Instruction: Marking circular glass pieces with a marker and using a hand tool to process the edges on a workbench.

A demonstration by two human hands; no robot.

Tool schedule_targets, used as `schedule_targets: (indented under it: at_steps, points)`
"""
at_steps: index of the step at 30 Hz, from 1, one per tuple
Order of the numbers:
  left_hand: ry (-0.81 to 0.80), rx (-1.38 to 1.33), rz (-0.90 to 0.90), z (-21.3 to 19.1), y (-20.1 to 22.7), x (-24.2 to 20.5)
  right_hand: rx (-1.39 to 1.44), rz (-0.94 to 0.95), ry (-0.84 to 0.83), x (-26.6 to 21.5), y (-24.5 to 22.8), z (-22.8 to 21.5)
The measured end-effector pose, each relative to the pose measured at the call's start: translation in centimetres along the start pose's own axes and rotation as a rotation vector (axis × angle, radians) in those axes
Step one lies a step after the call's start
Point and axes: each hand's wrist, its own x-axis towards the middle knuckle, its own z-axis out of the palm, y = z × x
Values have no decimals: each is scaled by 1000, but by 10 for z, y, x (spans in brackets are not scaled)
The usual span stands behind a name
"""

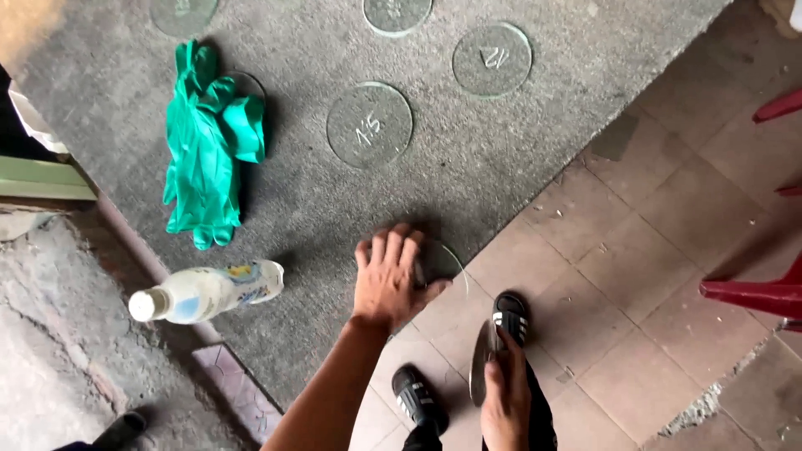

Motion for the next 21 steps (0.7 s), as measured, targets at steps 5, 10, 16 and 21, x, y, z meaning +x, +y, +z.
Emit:
schedule_targets:
  at_steps: [5, 10, 16, 21]
  points:
    - [65, -98, -97, 11, 9, -9, -84, -512, 125, 7, 39, 25]
    - [50, -135, -85, 6, 7, -12, -227, -868, 157, 11, 15, 41]
    - [145, -164, -70, 1, 6, -12, -192, -955, 301, 12, 9, 55]
    - [114, -155, -61, 7, 5, -14, 62, -443, 286, 31, -20, 70]
